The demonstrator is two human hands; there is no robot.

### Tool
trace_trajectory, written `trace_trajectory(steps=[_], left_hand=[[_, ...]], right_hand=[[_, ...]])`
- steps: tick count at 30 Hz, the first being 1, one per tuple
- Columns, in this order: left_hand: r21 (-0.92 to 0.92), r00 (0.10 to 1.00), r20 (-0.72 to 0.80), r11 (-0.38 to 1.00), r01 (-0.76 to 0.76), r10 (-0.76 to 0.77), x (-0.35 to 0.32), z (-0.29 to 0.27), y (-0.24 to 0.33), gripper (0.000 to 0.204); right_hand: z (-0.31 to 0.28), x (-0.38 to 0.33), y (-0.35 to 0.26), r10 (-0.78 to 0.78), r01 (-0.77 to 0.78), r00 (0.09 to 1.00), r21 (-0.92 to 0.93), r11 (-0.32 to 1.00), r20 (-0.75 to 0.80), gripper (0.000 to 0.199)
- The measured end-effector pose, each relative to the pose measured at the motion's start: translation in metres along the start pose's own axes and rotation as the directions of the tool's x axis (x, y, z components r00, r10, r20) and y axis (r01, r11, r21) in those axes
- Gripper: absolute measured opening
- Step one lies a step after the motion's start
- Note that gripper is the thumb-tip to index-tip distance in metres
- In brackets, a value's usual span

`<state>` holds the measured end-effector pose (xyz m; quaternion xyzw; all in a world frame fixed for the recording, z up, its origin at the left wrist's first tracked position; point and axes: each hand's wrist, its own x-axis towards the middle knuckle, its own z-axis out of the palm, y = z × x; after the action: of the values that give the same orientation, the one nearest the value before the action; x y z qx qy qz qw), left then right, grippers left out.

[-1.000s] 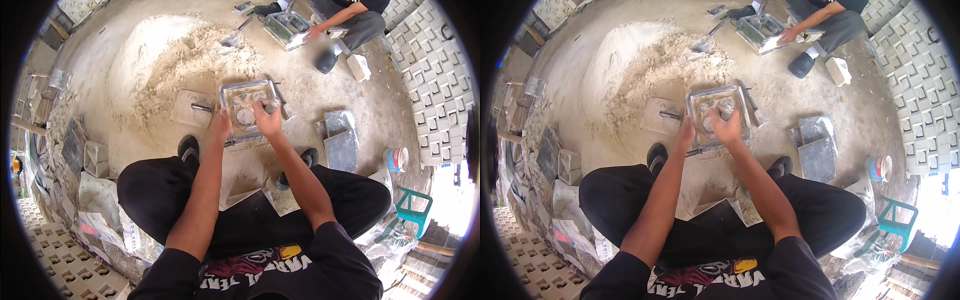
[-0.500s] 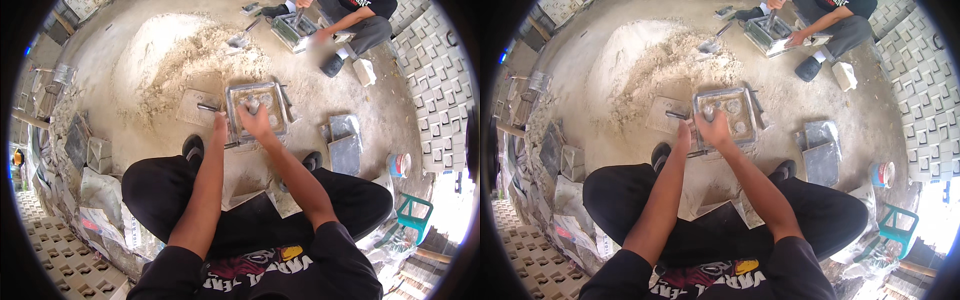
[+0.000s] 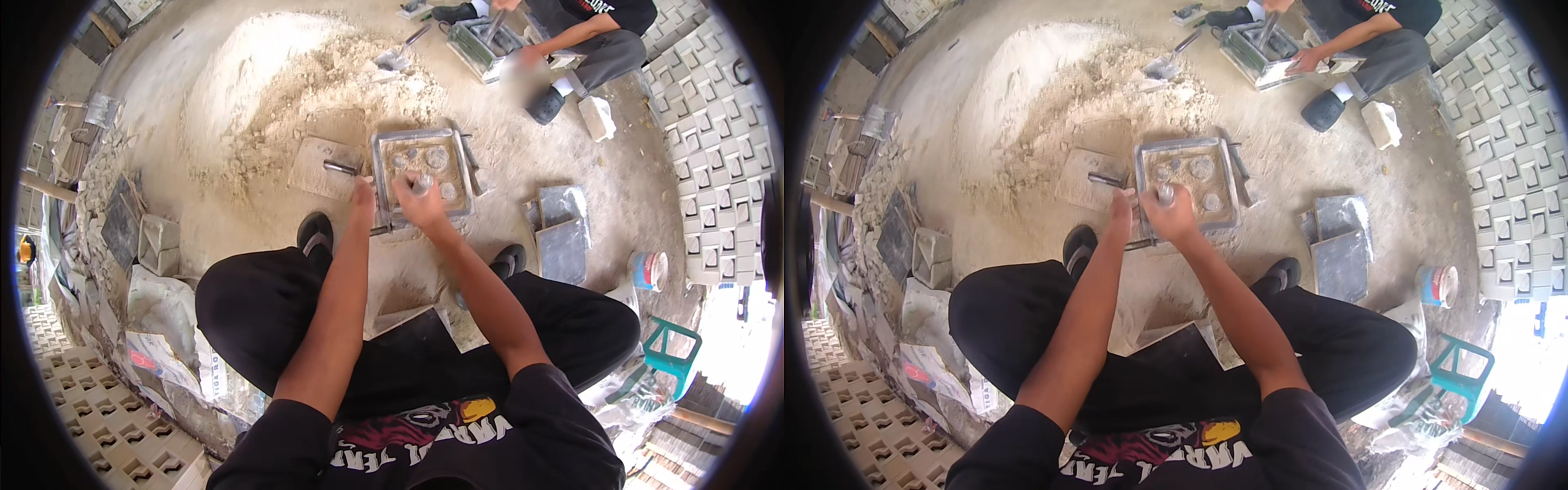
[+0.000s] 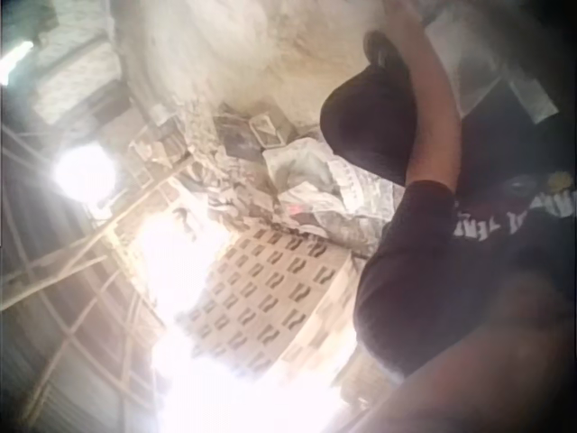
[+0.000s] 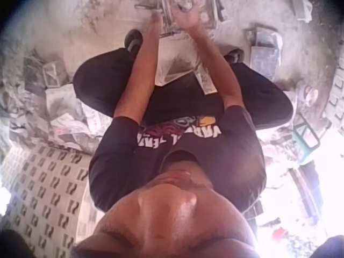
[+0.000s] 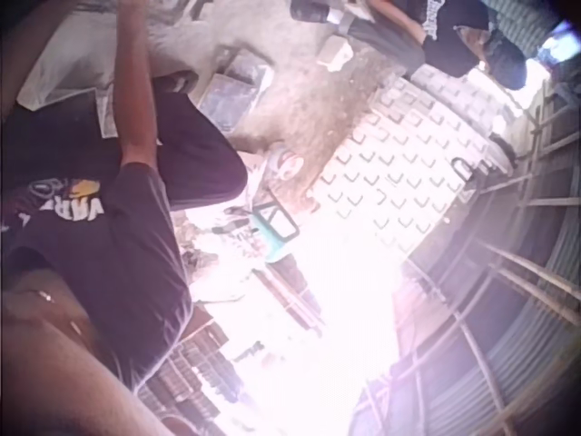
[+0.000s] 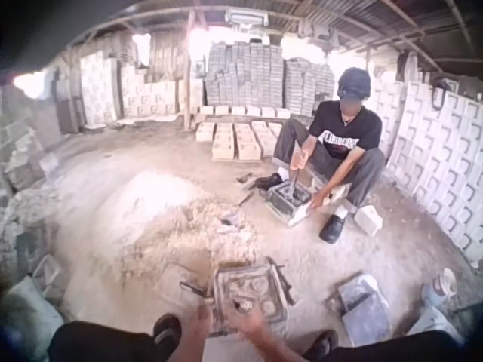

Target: The person prepares a mold by hand, adds dry cement mixture from a pile, and compacts it using a small handheld tool to form a brick pattern.

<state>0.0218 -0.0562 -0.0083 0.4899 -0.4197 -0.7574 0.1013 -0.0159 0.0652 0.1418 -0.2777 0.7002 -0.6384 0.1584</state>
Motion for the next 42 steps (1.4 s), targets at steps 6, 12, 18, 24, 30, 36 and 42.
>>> trace_trajectory(steps=[6,12,18,24,30,36,42], left_hand=[[0.015,0.996,-0.037,0.997,-0.078,0.078,0.011,-0.007,-0.005,0.064],[-0.012,0.994,0.101,0.999,0.047,-0.046,0.011,0.011,0.008,0.065],[0.015,0.999,0.047,1.000,-0.014,0.013,0.034,0.011,-0.024,0.060],[0.006,0.987,-0.063,0.989,-0.145,0.145,0.043,-0.029,-0.033,0.059],[-0.116,0.996,-0.029,0.990,-0.083,0.080,0.018,0.012,-0.004,0.062],[-0.117,0.985,-0.006,0.978,-0.172,0.172,0.042,-0.014,-0.031,0.065],[-0.091,0.996,0.037,0.993,-0.081,0.084,0.037,-0.011,-0.023,0.066]], right_hand=[[0.001,0.021,-0.004,0.072,-0.071,0.997,0.042,0.997,-0.022,0.019],[-0.019,0.013,0.004,0.071,-0.066,0.994,-0.069,0.995,0.081,0.023],[-0.015,0.006,0.029,0.147,-0.141,0.982,0.060,0.988,-0.117,0.023],[-0.001,0.010,-0.014,0.180,-0.178,0.984,0.199,0.964,0.009,0.023],[-0.009,0.008,0.009,0.129,-0.126,0.992,0.245,0.961,0.005,0.018],[0.003,0.003,-0.007,0.069,-0.066,0.997,0.066,0.996,-0.045,0.028],[0.008,0.015,-0.010,0.119,-0.109,0.986,0.087,0.990,-0.120,0.031]])
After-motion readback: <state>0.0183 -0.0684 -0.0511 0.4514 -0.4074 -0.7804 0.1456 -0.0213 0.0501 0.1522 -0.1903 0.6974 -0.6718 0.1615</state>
